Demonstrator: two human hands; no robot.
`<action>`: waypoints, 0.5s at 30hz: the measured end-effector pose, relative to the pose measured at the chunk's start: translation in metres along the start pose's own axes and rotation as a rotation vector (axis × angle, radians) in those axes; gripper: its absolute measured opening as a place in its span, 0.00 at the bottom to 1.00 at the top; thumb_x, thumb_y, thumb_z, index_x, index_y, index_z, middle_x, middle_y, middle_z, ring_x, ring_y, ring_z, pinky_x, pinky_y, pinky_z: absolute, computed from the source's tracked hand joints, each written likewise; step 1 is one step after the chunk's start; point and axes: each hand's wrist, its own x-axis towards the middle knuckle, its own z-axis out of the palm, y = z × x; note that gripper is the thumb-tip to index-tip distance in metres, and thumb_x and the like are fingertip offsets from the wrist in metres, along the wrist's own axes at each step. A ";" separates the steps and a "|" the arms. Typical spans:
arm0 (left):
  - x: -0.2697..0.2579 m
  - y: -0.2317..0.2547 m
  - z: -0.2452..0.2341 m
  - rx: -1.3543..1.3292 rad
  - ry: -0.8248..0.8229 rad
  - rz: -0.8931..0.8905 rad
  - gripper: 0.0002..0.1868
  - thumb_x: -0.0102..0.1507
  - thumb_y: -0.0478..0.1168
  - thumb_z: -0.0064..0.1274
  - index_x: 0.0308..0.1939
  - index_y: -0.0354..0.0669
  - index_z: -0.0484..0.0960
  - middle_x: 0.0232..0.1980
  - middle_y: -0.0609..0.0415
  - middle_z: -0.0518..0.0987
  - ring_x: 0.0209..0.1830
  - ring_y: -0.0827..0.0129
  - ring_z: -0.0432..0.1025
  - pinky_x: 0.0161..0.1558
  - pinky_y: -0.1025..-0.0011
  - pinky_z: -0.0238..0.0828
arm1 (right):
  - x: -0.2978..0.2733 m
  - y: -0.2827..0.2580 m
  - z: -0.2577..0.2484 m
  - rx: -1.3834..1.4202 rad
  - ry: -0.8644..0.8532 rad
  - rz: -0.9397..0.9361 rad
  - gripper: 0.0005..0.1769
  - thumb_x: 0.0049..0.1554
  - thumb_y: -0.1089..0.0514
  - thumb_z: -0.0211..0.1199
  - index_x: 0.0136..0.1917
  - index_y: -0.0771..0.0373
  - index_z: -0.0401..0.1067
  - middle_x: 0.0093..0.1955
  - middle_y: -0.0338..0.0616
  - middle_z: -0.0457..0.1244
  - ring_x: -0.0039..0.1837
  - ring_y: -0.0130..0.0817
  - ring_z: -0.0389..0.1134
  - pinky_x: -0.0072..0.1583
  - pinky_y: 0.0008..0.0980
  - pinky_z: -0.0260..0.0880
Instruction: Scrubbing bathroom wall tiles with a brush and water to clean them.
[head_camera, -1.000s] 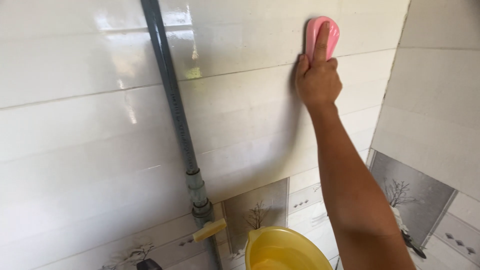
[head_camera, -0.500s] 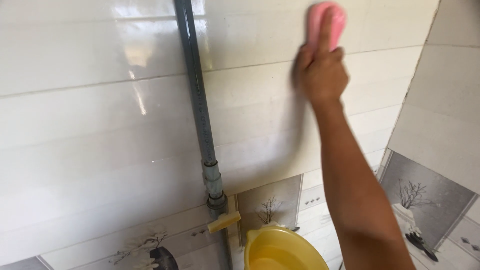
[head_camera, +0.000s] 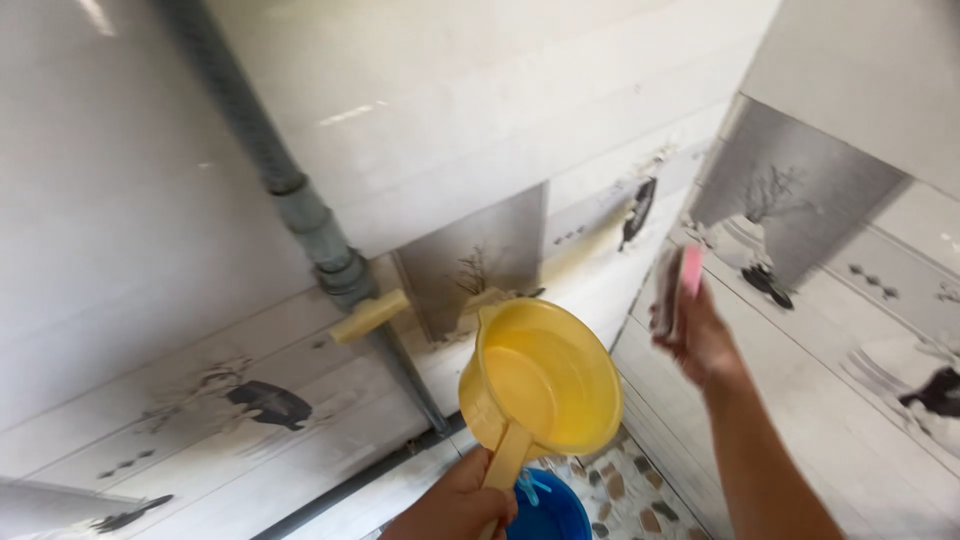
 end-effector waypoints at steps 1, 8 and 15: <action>-0.003 0.011 0.012 0.006 -0.014 -0.015 0.38 0.60 0.35 0.49 0.76 0.48 0.63 0.34 0.58 0.73 0.25 0.78 0.67 0.29 0.78 0.65 | 0.006 0.038 -0.015 0.003 0.019 0.010 0.42 0.63 0.33 0.46 0.85 0.44 0.43 0.59 0.54 0.63 0.50 0.35 0.65 0.44 0.33 0.73; 0.021 0.050 0.060 0.206 0.093 -0.120 0.31 0.63 0.36 0.46 0.71 0.51 0.60 0.31 0.55 0.71 0.22 0.73 0.66 0.27 0.72 0.66 | 0.012 0.162 -0.047 0.605 0.079 0.503 0.27 0.67 0.42 0.48 0.71 0.61 0.64 0.52 0.48 0.67 0.47 0.32 0.70 0.48 0.34 0.77; 0.059 0.051 0.072 0.375 0.135 0.017 0.15 0.66 0.40 0.43 0.55 0.40 0.67 0.30 0.51 0.72 0.21 0.71 0.67 0.25 0.72 0.66 | 0.003 0.138 -0.037 0.689 0.014 0.325 0.22 0.66 0.46 0.48 0.67 0.60 0.67 0.49 0.43 0.68 0.39 0.26 0.72 0.36 0.28 0.75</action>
